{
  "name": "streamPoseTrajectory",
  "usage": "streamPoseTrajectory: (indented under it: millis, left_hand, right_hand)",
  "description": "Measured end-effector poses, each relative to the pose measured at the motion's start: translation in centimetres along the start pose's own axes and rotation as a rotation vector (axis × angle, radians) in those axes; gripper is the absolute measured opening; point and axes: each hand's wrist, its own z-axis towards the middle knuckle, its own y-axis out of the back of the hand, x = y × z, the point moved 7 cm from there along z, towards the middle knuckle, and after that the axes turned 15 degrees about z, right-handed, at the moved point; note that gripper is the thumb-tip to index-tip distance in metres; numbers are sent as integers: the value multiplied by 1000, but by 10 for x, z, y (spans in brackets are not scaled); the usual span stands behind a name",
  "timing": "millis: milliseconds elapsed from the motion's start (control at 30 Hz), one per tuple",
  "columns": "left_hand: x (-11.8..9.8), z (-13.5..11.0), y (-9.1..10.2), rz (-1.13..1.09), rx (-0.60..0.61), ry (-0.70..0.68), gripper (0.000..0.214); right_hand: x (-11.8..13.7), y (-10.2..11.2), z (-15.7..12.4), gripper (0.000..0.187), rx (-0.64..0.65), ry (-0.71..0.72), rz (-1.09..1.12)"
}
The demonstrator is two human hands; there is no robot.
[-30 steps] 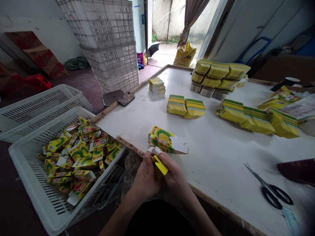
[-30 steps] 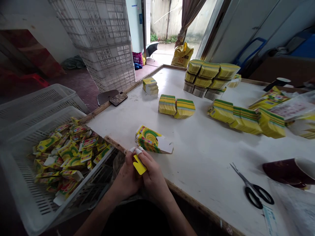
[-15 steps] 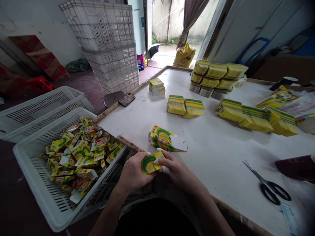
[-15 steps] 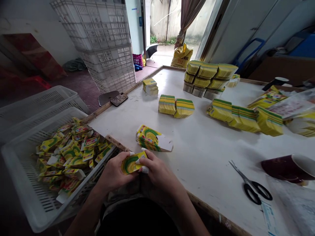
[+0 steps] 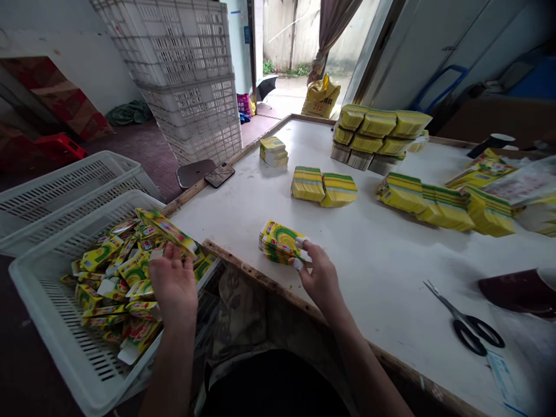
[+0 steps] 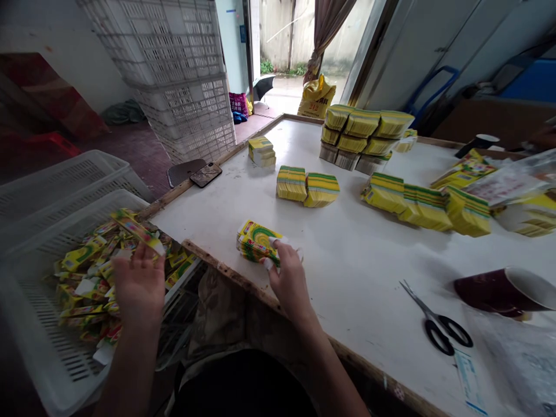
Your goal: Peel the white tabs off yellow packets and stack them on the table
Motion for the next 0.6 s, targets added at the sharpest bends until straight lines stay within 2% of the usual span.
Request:
streamPoseTrajectory:
  millis: [33,67,133,300,400,467,533,600]
  left_hand:
    - [3,7,6,-29,-66,27,40]
    - [5,11,8,-35,-83,41,38]
    - [15,7,4,-34,-61,86,42]
    - [39,-30,-26,8,152,209,50]
    - [42,-48,-40,24,242,232,50]
    - [41,-61,-51,6,347,230,54]
    - [35,-75,-63,-61,461,180,60]
    - [27,-89,-73,-135,534,110,65]
  right_hand:
    - [-6,4,7,37,-26,-19,-51]
    - [-12,5,13,38,-33,-37,-79]
    - [-19,2,21,40,-13,-56,-106]
    - [-23,-5,26,43,4,-81,-103]
    - [-19,-2,25,46,-28,-97,-40]
    - [-13,-2,21,47,-33,-103,23]
    - [-3,-9,12,48,-7,-114,143]
    - [9,-23,-1,50,60,-152,384]
